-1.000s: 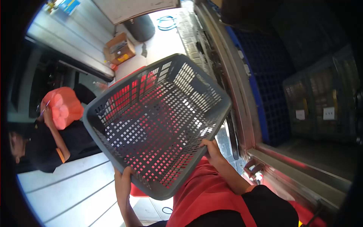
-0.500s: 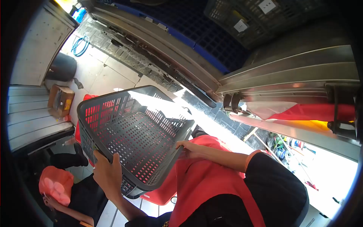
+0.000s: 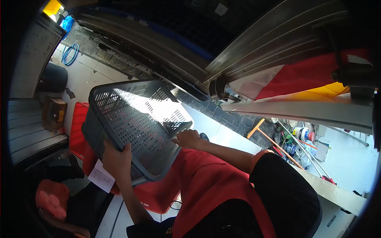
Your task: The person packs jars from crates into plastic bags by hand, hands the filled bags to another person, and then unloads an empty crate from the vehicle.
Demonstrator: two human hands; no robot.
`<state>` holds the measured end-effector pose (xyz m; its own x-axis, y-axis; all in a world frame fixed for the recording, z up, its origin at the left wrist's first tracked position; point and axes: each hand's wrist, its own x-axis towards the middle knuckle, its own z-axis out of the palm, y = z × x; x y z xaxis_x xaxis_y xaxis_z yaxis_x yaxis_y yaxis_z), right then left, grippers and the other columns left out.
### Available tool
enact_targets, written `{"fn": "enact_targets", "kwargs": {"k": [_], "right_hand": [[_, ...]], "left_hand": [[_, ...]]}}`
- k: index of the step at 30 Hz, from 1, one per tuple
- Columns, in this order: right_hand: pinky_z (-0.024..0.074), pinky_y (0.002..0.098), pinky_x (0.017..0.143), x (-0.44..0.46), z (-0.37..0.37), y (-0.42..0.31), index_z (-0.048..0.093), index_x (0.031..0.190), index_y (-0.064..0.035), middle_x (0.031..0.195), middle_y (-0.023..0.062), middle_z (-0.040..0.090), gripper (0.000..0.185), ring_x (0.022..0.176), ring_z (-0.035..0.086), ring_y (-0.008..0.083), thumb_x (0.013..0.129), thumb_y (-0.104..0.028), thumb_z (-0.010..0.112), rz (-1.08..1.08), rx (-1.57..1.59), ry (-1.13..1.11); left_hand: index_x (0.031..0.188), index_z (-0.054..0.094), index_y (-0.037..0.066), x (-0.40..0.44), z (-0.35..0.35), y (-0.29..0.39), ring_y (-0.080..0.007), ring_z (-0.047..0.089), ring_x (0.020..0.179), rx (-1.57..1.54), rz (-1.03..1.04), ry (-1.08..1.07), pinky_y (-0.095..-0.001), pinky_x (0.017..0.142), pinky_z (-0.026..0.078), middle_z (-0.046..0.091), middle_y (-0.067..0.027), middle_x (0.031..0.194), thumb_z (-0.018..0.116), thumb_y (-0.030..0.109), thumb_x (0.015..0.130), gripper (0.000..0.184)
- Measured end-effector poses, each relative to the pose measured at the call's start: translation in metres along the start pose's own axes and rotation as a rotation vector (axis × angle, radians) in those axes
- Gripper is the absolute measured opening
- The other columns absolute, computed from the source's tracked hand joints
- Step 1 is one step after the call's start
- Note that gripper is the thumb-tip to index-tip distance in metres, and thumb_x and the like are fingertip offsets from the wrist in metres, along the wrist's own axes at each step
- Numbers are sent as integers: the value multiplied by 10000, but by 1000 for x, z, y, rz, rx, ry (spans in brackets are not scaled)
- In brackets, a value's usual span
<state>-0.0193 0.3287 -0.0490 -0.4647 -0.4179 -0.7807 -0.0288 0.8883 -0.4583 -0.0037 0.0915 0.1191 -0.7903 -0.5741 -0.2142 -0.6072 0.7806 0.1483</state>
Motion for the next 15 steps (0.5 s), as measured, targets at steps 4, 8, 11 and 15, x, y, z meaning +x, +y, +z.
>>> {"fn": "enact_targets", "kwargs": {"k": [4,8,11,15], "right_hand": [[510,420,879,-27,-43,-56,556,1322,-53,1117,217,663,450,1041,664,317,1001,-358,474,-509,616,110],[510,346,895,-71,-86,-71,497,1408,23,1326,157,602,512,1074,615,209,916,-108,441,-599,931,19],[492,357,824,-88,-79,-36,669,1186,-16,1064,132,670,460,961,611,183,913,-275,404,-383,1246,-72],[446,290,674,-98,-58,9,674,1041,30,850,72,664,551,748,591,149,875,-495,670,-253,882,207]], "left_hand": [[1206,558,40,-42,12,48,-427,678,953,-67,68,40,-555,808,519,709,-214,1000,733,351,766,567],[1384,476,57,-104,23,94,-430,687,921,-85,64,129,-547,788,532,705,-221,1019,743,369,775,735],[1437,395,11,-147,39,117,-438,692,885,-147,57,70,-553,759,538,693,-224,1082,745,331,782,808],[1299,462,-71,-201,81,127,-389,710,833,-261,193,-27,-517,650,565,631,-198,1128,703,296,846,631]]}}
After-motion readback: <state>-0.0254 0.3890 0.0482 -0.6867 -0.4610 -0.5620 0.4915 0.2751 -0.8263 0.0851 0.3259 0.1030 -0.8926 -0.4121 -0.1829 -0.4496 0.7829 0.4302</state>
